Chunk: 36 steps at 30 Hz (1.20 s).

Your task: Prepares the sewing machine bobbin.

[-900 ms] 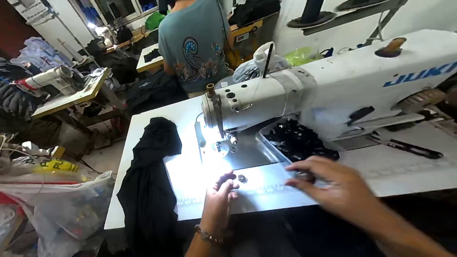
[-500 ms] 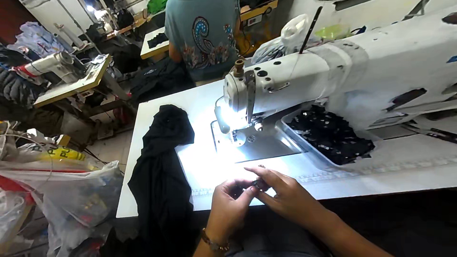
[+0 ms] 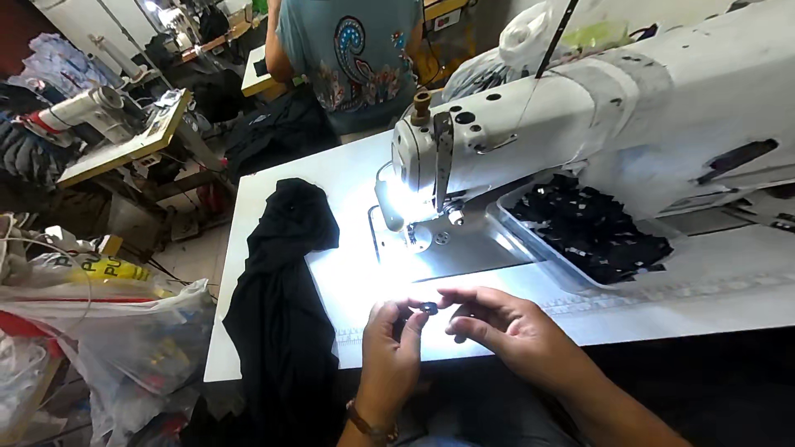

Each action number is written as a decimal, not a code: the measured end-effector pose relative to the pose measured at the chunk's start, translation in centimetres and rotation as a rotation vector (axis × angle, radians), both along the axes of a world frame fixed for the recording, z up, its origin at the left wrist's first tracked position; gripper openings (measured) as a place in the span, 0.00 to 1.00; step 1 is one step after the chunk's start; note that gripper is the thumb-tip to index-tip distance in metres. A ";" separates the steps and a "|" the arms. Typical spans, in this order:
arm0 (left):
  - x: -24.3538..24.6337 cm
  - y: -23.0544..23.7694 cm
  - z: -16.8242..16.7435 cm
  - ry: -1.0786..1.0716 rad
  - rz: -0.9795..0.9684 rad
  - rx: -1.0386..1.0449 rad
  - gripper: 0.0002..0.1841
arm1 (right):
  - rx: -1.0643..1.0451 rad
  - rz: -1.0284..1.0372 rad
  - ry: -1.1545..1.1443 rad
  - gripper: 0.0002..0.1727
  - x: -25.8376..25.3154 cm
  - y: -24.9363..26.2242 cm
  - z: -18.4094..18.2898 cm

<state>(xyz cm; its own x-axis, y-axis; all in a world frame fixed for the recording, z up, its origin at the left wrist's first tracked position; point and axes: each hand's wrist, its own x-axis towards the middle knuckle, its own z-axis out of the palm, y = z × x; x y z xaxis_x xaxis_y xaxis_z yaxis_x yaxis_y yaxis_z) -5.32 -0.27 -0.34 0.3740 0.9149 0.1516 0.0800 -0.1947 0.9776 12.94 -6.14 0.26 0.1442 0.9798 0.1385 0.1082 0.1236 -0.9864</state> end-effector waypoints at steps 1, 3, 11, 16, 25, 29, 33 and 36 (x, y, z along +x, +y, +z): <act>0.2 -0.2 -0.1 0.037 0.014 0.116 0.07 | -0.004 0.019 0.064 0.21 -0.4 0.1 -0.1; 0.5 -0.5 -0.1 0.120 0.021 0.286 0.08 | 0.019 0.014 0.198 0.17 -1.1 0.3 -0.4; 1.4 -1.1 -0.3 0.006 -0.045 0.202 0.09 | 0.061 -0.093 0.500 0.10 -2.2 0.0 -1.3; 1.7 -1.1 -0.9 0.031 -0.003 0.320 0.09 | 0.010 -0.154 0.483 0.13 -2.2 -0.5 -1.2; 1.2 -1.0 -1.5 0.322 0.094 0.689 0.09 | -0.073 -0.219 0.123 0.04 -1.7 -0.8 -1.1; 1.0 -1.0 -1.9 0.353 0.068 0.701 0.09 | -0.207 -0.164 0.155 0.03 -1.2 -0.6 -0.5; 0.9 -0.9 -2.1 0.352 0.042 0.726 0.09 | -0.255 -0.147 0.196 0.04 -1.1 -0.4 -0.5; 1.0 -0.9 -2.0 0.327 0.026 0.687 0.09 | -0.247 -0.120 0.256 0.06 -1.2 -0.3 -0.4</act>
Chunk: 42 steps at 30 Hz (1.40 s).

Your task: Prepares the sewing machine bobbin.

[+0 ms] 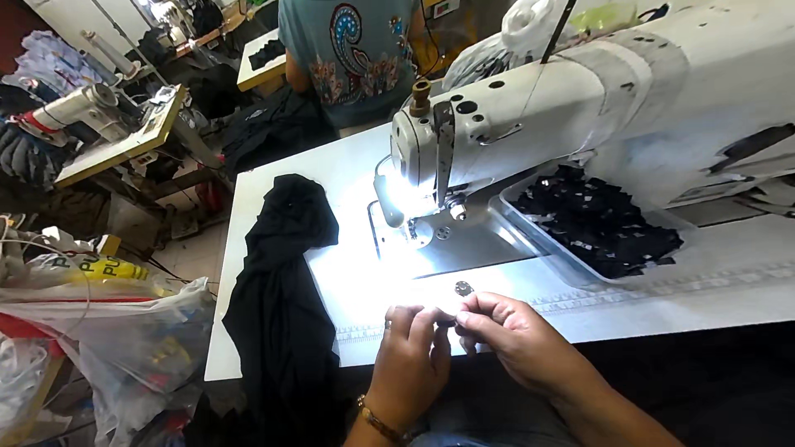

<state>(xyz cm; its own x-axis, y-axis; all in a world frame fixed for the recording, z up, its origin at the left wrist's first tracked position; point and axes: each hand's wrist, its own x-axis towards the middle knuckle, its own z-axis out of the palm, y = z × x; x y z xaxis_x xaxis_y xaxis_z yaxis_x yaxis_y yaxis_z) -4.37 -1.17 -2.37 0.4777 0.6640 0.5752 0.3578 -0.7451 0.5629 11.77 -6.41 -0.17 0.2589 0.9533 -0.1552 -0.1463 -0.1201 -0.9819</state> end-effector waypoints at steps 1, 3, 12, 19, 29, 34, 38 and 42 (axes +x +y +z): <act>0.0 0.0 0.1 -0.028 -0.016 -0.042 0.09 | 0.010 0.011 0.056 0.07 0.0 0.1 0.1; 0.2 0.1 0.4 -0.127 -0.064 -0.180 0.08 | 0.023 0.027 0.171 0.08 0.1 0.1 0.3; 0.1 0.1 2.0 -0.330 -0.139 -1.039 0.05 | 0.189 -0.004 0.121 0.04 -0.6 0.3 -0.8; -0.6 0.4 3.5 -0.618 -0.121 -1.748 0.12 | 0.338 -0.033 -0.380 0.16 0.4 -0.1 -0.9; -0.8 0.2 3.6 -0.637 -0.180 -1.783 0.10 | 0.736 0.061 -0.846 0.10 0.6 0.1 -1.6; -1.1 -0.5 2.9 -0.400 -0.114 -1.197 0.14 | 0.561 -0.039 -0.600 0.10 0.4 -0.2 -1.2; -1.1 -0.7 2.2 -0.324 -0.114 -0.850 0.15 | 0.434 -0.015 -0.405 0.11 0.0 -0.6 -0.7; -0.5 -1.1 1.1 -0.400 -0.093 -0.638 0.14 | 0.377 -0.053 -0.256 0.15 -0.6 -0.9 -0.2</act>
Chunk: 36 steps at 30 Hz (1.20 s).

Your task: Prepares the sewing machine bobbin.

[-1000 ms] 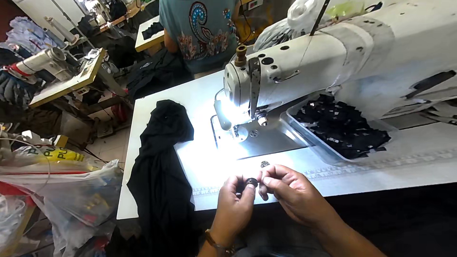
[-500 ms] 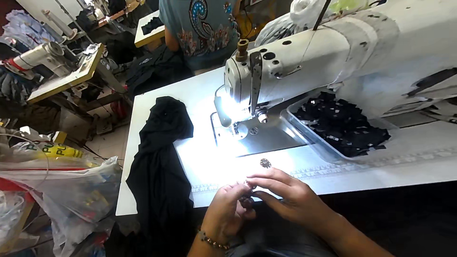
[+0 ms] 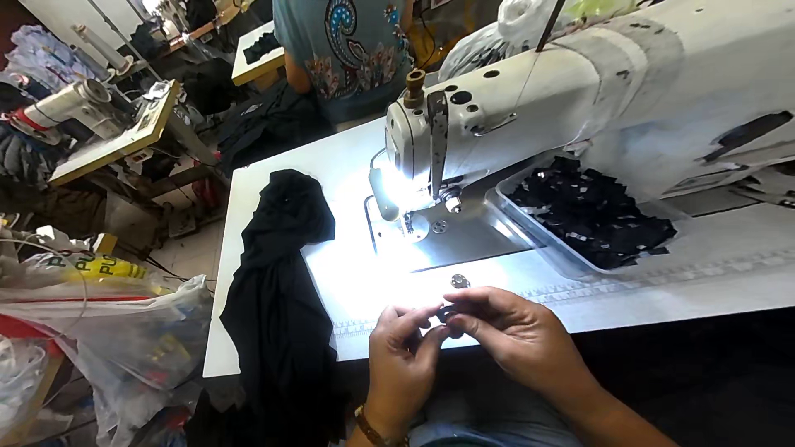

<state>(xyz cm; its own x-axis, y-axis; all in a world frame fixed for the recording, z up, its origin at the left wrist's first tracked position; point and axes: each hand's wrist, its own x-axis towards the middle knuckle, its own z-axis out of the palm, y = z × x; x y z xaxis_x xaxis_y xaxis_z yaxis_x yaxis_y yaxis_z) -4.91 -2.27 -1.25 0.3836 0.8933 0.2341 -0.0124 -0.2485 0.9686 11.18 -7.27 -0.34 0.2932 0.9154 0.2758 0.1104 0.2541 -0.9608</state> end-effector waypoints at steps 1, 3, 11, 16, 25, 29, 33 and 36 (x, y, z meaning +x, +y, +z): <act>0.0 0.0 -0.1 -0.026 -0.001 0.001 0.13 | -0.002 -0.009 0.020 0.15 -0.1 -0.1 0.1; 0.0 0.0 -0.1 -0.074 -0.009 -0.006 0.11 | -0.009 -0.006 0.047 0.16 0.0 -0.2 0.4; 0.0 0.2 0.1 -0.089 -0.029 0.006 0.09 | 0.018 0.003 0.007 0.05 0.6 -0.6 0.0; 0.0 0.0 -0.3 -0.066 -0.043 -0.020 0.08 | -0.067 0.005 0.028 0.05 0.8 -0.9 -0.2; -0.1 -0.3 -0.7 0.026 -0.009 0.018 0.07 | -0.234 -0.042 -0.152 0.10 2.0 -1.0 -0.7; -0.2 -0.3 -1.0 0.096 0.010 0.131 0.08 | -0.083 -0.105 -0.336 0.20 2.1 -1.7 -0.2; 0.0 -0.5 -0.6 0.200 0.002 0.262 0.09 | -0.141 0.085 -0.182 0.25 1.1 -1.8 0.0; 0.1 -0.7 -0.5 0.250 0.007 0.317 0.09 | -0.150 0.057 -0.176 0.20 0.6 -1.4 -0.4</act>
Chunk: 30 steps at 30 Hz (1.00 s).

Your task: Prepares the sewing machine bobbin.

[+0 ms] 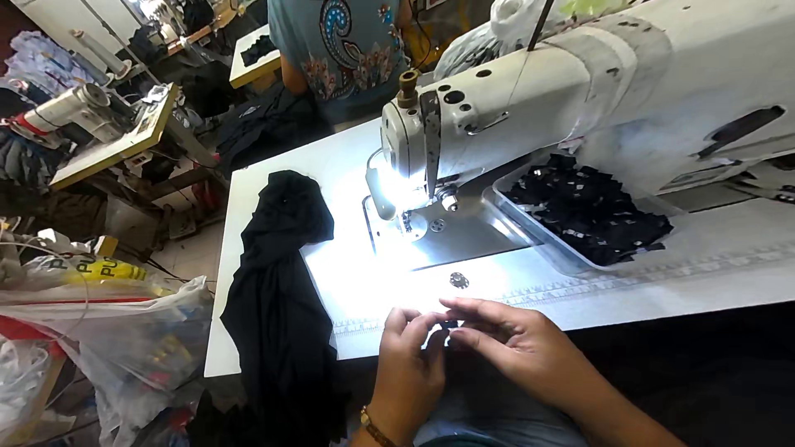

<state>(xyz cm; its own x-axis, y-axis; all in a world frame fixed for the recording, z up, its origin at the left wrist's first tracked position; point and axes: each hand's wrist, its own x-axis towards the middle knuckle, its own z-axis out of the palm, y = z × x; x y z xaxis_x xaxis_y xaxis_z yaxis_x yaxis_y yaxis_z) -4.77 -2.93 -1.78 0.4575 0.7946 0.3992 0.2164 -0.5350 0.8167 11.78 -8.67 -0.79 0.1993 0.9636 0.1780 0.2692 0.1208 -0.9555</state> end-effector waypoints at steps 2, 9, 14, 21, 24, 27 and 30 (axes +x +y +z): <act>0.1 -0.1 0.0 0.021 0.011 0.019 0.09 | 0.038 -0.041 -0.065 0.14 -0.1 0.2 -0.2; 0.1 -0.2 0.6 -0.108 -0.107 -0.436 0.17 | 0.122 -0.122 -0.084 0.11 0.4 0.1 -0.2; -0.4 0.8 1.4 -0.375 -0.210 -0.800 0.25 | 0.061 -0.112 0.247 0.09 1.1 0.6 0.5; 0.2 0.9 1.3 -0.386 -0.032 -0.681 0.20 | 0.028 -0.088 0.312 0.08 0.4 1.0 0.2; 0.5 0.7 1.2 -0.394 -0.021 -0.676 0.18 | 0.043 -0.075 0.276 0.09 0.1 0.9 0.0; 0.8 0.5 1.3 -0.390 -0.047 -0.666 0.17 | 0.061 -0.087 0.236 0.10 -0.4 0.8 -0.3; 0.9 0.3 1.8 -0.342 -0.092 -0.632 0.18 | 0.078 -0.123 0.214 0.10 -0.9 0.8 -0.5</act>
<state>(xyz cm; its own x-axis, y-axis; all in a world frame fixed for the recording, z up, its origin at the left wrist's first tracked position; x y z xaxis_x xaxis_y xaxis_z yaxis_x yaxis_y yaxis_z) -3.85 -2.66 -0.03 0.4656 0.8849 0.0092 -0.1300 0.0581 0.9898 10.93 -7.83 -1.31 0.3555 0.9147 0.1922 0.0795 0.1753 -0.9813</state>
